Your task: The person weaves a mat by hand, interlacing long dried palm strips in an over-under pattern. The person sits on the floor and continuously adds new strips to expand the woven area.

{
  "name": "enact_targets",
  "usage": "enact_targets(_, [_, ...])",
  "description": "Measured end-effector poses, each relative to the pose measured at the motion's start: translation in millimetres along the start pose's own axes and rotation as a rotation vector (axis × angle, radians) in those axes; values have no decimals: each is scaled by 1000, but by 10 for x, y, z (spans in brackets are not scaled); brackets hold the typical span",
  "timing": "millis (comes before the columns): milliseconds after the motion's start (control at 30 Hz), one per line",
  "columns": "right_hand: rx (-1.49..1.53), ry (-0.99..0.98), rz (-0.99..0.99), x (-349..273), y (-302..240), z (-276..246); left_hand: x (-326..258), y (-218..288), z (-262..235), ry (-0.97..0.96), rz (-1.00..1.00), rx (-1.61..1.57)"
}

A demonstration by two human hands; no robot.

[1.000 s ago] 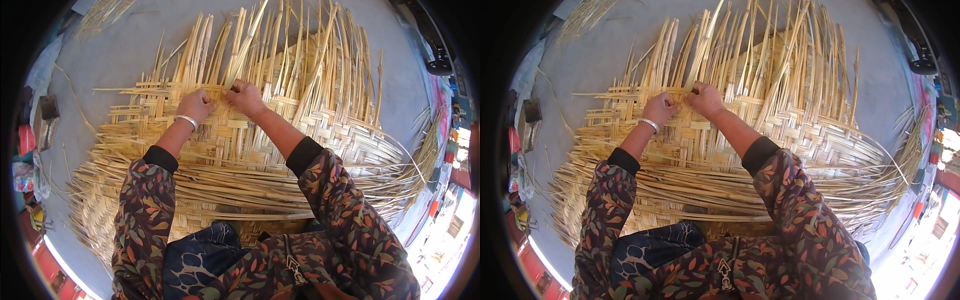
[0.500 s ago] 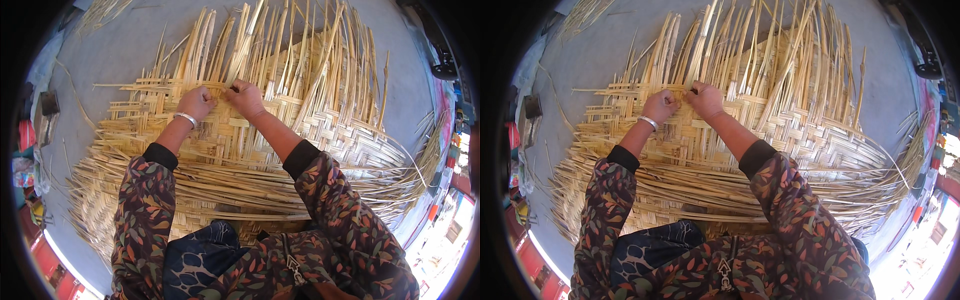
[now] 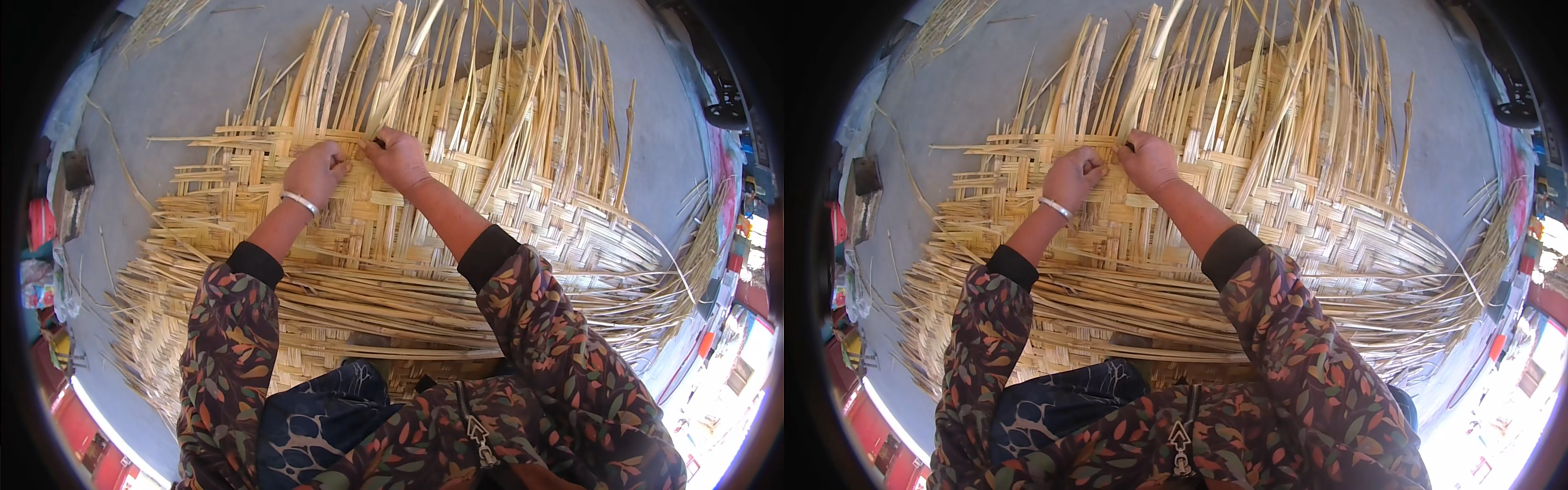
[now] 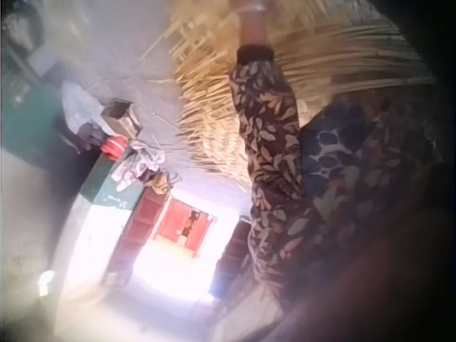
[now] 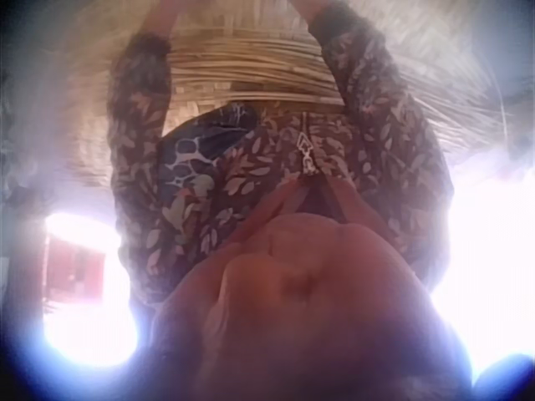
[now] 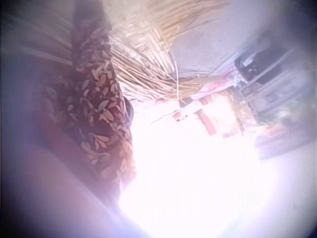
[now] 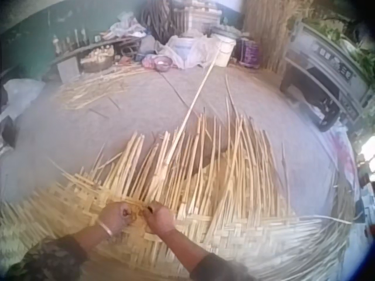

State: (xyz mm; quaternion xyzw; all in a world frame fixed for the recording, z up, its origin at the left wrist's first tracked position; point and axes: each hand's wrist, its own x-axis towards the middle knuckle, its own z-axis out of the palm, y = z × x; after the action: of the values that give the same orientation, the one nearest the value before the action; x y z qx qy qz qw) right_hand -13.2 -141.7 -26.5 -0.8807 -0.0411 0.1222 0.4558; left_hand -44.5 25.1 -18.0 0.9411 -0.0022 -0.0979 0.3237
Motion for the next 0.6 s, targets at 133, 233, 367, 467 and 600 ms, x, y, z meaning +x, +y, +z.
enact_targets(133, [86,39,15,11,99,74,-55,41,20,57,176,110])
enact_targets(233, [185,57,14,25,197,127,-56,8,19,36,204,53])
enact_targets(367, [267,27,38,47,252,155,-75,-9,-6,15,206,15])
enact_targets(467, [280,0,60,52,249,163,-88,-10,-19,0,207,17])
enact_targets(600, [280,-44,98,64,224,108,-106,15,-1,-8,216,11])
